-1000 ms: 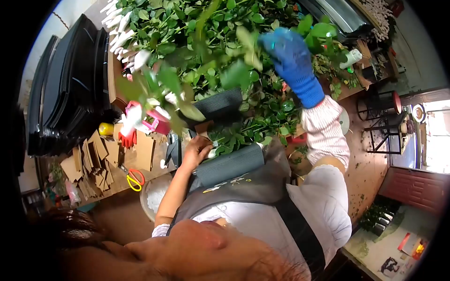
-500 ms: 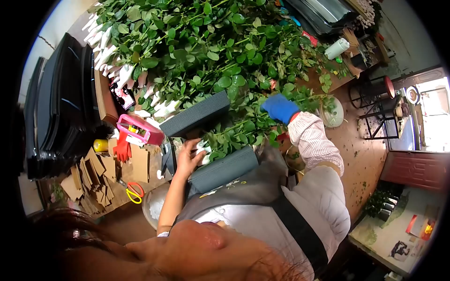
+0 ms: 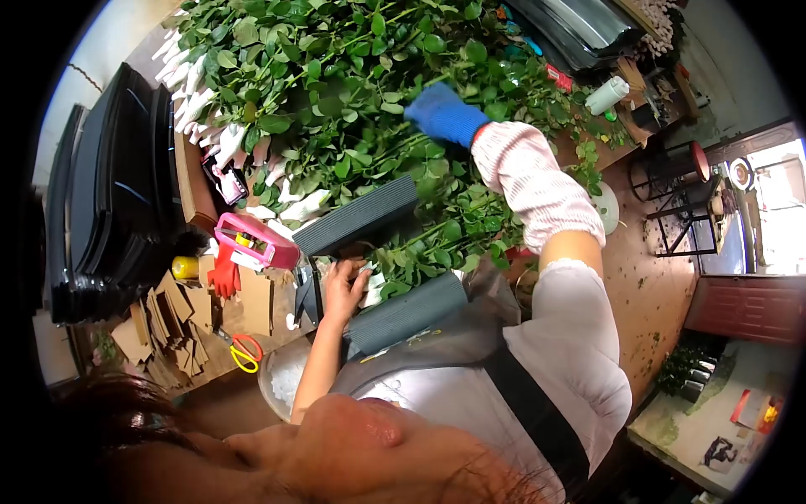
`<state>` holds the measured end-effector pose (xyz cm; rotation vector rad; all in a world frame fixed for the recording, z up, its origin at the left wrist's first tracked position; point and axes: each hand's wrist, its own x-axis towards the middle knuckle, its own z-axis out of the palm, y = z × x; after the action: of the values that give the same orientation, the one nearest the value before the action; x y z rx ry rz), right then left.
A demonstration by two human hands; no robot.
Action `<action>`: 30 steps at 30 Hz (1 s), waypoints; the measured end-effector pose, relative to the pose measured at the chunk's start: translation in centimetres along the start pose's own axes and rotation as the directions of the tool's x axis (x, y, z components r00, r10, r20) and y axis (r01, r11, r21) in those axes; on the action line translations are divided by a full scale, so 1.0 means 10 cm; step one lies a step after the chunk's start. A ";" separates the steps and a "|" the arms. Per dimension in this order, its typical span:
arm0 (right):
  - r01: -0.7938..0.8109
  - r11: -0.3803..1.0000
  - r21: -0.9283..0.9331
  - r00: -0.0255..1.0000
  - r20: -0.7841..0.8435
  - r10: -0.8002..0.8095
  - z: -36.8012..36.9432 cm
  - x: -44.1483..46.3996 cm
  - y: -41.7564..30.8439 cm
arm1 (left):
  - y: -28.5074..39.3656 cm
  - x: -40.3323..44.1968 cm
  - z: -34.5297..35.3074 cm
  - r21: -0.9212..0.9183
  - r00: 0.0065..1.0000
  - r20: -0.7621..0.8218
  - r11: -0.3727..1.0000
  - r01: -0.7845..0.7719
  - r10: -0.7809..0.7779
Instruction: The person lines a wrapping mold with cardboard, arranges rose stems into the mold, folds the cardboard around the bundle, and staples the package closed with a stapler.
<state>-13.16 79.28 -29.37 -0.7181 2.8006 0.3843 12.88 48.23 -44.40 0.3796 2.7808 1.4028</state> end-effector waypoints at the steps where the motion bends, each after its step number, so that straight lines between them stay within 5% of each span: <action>1: 0.000 1.000 0.007 0.979 -0.205 0.001 -0.17 -0.16 0.04 | -0.01 0.00 0.01 -0.033 1.000 -0.003 0.999 0.019 -0.019; 2: 0.002 1.000 0.016 0.916 -0.400 0.005 -0.34 -0.32 0.06 | -0.01 0.00 0.01 -0.067 0.999 -0.003 0.997 0.038 -0.038; 4: -0.050 0.998 -0.035 0.577 -0.817 0.000 -0.68 -0.68 0.03 | 0.04 0.00 -0.02 -0.075 0.995 0.031 0.993 0.092 -0.090; 5: -0.135 0.986 -0.101 0.526 -0.850 -0.015 -0.66 -0.74 0.06 | 0.10 0.01 -0.04 -0.083 0.996 0.019 0.993 0.088 -0.087; 8: 0.002 0.999 0.046 0.552 -0.833 0.037 -0.42 -0.87 0.26 | 0.07 -0.02 -0.04 -0.088 1.000 0.005 0.996 0.012 -0.012; 9: -0.035 0.998 0.051 0.397 -0.916 0.061 -0.46 -1.01 0.22 | 0.03 0.00 -0.01 -0.093 1.000 -0.010 0.995 -0.024 0.023; 10: 0.016 1.000 0.024 0.440 -0.898 0.014 -0.68 -1.25 0.14 | 0.04 0.04 0.01 -0.081 0.999 -0.027 0.996 -0.032 0.030; 12: 0.070 0.997 -0.044 0.362 -0.930 -0.067 -0.70 -1.61 -0.03 | 0.04 0.00 -0.01 -0.047 0.999 -0.034 0.998 -0.031 0.030; 13: 0.199 0.980 0.007 0.472 -0.877 -0.090 -0.63 -1.74 -0.08 | 0.00 -0.03 0.02 -0.214 0.992 0.018 0.969 0.124 -0.122; 15: 0.373 0.919 0.129 0.614 -0.777 -0.140 -0.30 -1.87 -0.15 | -0.46 -0.14 0.23 -0.233 0.977 0.025 0.949 0.212 -0.213; 17: 0.315 0.941 0.122 0.757 -0.631 -0.171 0.28 -1.92 -0.24 | -0.32 -0.06 0.15 -0.117 0.994 -0.027 0.988 0.099 -0.103; 18: 0.203 0.973 0.109 0.850 -0.513 -0.120 0.67 -1.91 -0.22 | -0.54 -0.06 0.17 0.077 0.980 0.051 0.978 -0.194 0.191; 20: 0.030 0.994 0.108 0.964 -0.264 0.000 1.24 -1.81 -0.25 | -0.12 -0.03 0.10 -0.364 0.982 -0.007 0.916 0.172 -0.187; 24: -0.077 0.997 0.004 0.992 0.097 0.076 1.47 -1.46 -0.49 | -0.06 -0.04 0.09 -0.335 0.986 -0.080 0.935 0.114 -0.149; 25: -0.071 0.997 -0.042 0.985 0.155 0.076 1.46 -1.38 -0.52 | -0.05 -0.03 0.04 -0.124 0.995 -0.079 0.991 0.048 -0.058; 26: -0.070 0.996 -0.049 0.974 0.212 0.079 1.43 -1.32 -0.48 | -0.06 -0.03 0.02 -0.102 0.999 -0.050 0.995 0.010 -0.015; 28: -0.055 0.996 -0.069 0.941 0.331 0.075 0.80 -1.33 -0.42 | 0.00 -0.03 0.01 -0.143 0.996 -0.037 0.987 0.078 -0.085; 30: -0.076 0.963 0.259 0.995 -0.049 0.092 0.31 -1.26 -0.33 | -0.04 -0.04 0.03 -0.085 0.996 -0.058 0.994 0.063 -0.068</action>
<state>-0.28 82.97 -29.46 -0.5628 2.8700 0.0107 13.25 48.14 -44.88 0.2458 2.7424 1.5347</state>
